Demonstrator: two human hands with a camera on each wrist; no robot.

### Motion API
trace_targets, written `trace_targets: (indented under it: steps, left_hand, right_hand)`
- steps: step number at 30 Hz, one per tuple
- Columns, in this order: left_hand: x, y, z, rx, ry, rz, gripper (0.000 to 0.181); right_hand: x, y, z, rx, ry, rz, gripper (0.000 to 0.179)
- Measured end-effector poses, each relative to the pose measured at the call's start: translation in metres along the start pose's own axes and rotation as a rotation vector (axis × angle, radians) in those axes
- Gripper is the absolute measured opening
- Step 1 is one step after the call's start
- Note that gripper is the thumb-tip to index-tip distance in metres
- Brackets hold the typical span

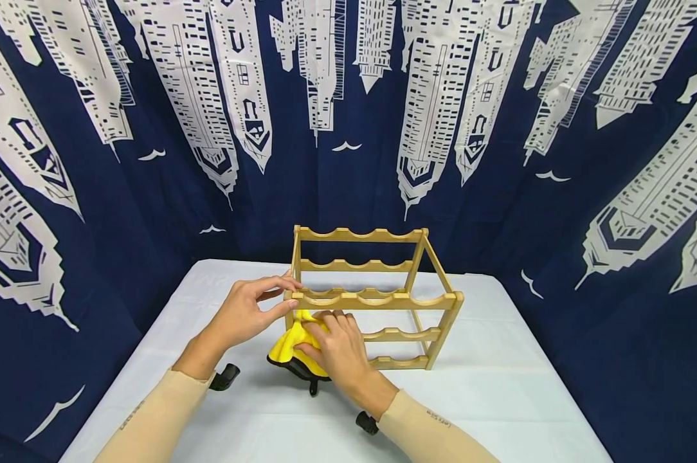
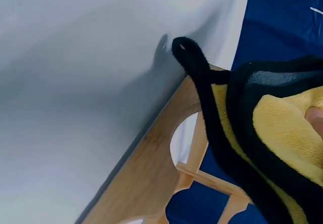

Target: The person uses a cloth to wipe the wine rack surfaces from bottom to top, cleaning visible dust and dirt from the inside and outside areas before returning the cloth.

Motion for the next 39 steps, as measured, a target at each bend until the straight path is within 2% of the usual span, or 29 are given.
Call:
trace_targets:
  steps: [4, 13, 24, 33, 39]
  left_hand:
    - [-0.001, -0.001, 0.0, 0.007, 0.0, -0.003, 0.02]
    - [-0.001, -0.001, 0.0, -0.004, 0.012, -0.012, 0.021]
    - [0.003, 0.006, -0.001, -0.022, 0.018, 0.008, 0.021]
    - [0.004, 0.005, -0.002, 0.014, 0.016, 0.011, 0.02]
    - [0.0, -0.001, 0.0, 0.034, -0.002, -0.007, 0.021]
  right_hand:
    - [0.0, -0.004, 0.0, -0.034, -0.016, -0.002, 0.045]
    - [-0.011, -0.015, -0.009, -0.062, -0.015, 0.057, 0.043]
    - [-0.031, -0.029, -0.027, -0.046, -0.058, -0.039, 0.059]
    - [-0.038, -0.044, -0.053, -0.009, 0.052, -0.107, 0.058]
    - [-0.051, -0.048, -0.073, -0.036, 0.103, -0.084, 0.056]
Point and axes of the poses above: each hand's wrist, its own x-axis towards the middle knuckle, its own y-axis out of the palm, z = x × y, the point moved 9 cm from there along x, towards the middle knuckle, and after that the axes turned 3 degrees about z, right-handed, at the moved point
